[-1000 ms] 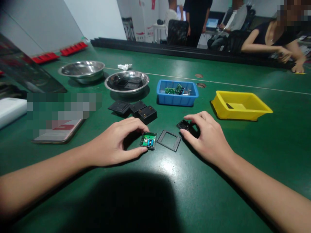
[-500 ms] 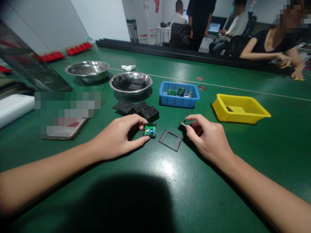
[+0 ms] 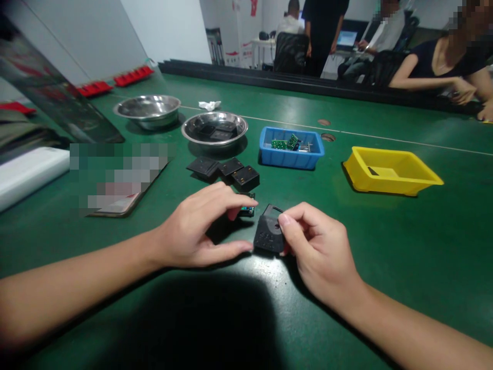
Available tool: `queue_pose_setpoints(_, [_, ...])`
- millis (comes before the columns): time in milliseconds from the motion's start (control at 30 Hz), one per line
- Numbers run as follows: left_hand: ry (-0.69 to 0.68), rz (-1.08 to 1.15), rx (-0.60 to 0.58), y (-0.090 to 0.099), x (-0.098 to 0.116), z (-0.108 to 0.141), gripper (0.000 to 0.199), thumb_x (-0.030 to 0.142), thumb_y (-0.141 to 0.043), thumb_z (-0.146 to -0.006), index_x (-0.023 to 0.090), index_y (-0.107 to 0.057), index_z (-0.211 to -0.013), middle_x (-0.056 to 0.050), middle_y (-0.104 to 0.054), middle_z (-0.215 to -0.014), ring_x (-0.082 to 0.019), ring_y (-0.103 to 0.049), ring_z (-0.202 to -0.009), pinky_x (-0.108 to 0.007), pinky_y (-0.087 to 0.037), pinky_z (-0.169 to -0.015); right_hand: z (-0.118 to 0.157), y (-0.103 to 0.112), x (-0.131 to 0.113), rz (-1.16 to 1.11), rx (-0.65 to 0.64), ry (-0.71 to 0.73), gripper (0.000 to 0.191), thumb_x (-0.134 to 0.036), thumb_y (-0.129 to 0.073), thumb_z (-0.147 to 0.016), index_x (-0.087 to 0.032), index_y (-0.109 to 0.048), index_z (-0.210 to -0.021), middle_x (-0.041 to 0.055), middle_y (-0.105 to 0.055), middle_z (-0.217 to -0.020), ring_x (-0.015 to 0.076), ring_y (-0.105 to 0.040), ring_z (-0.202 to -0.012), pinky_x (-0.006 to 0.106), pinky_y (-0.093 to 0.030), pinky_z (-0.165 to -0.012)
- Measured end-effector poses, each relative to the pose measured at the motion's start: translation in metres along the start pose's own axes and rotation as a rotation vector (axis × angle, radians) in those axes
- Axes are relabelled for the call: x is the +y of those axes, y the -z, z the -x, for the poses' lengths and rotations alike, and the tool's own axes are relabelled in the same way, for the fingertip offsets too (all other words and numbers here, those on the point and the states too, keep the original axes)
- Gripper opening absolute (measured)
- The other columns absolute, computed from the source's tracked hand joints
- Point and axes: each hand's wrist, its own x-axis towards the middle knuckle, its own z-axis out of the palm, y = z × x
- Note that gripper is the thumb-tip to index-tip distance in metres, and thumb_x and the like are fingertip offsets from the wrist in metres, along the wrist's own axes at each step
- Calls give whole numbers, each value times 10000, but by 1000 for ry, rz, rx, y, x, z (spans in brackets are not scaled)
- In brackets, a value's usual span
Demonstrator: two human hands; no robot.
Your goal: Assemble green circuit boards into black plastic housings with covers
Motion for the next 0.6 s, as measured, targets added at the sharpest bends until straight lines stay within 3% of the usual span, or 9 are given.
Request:
queue_pose_setpoints(167, [-53,33,-48,-5,8,1,373,494,-646,-915,184,-646,-1122,-74,-694,-936,-187,-638,-839,-322,-480,-790,7,-6,-2,-17,-45,15,290,-357,-580,-966,-211,-595,-717,-24,-583,-527,109,-547,-434,207,-423,-401])
queue_pose_setpoints(300, [-14,39,-16,-3,4,2,383,486,-652,-909,186,-652,-1147,-81,-709,-951,-195,-648,-863,-330,-491,-822,6,3,6,43,-116,132,115,-289,-582,-960,-212,-630,-1030,-21,-652,-640,124,-608,-514,226,-482,-478])
queue_pose_setpoints(433, [-7,57,13,-2,1,3,372,442,-668,-904,181,-642,-1168,-77,-712,-941,-192,-645,-848,-327,-491,-813,0,11,13,195,-228,331,357,-248,-700,-872,-210,-585,-1208,-12,-703,-741,139,-671,-626,251,-541,-614])
queue_pose_setpoints(600, [17,38,-37,-2,2,4,366,456,-647,-912,191,-650,-1164,-77,-704,-946,-192,-647,-856,-323,-496,-817,-4,12,13,307,-189,427,339,-295,-716,-855,-217,-634,-1175,-24,-671,-673,144,-646,-587,267,-528,-591])
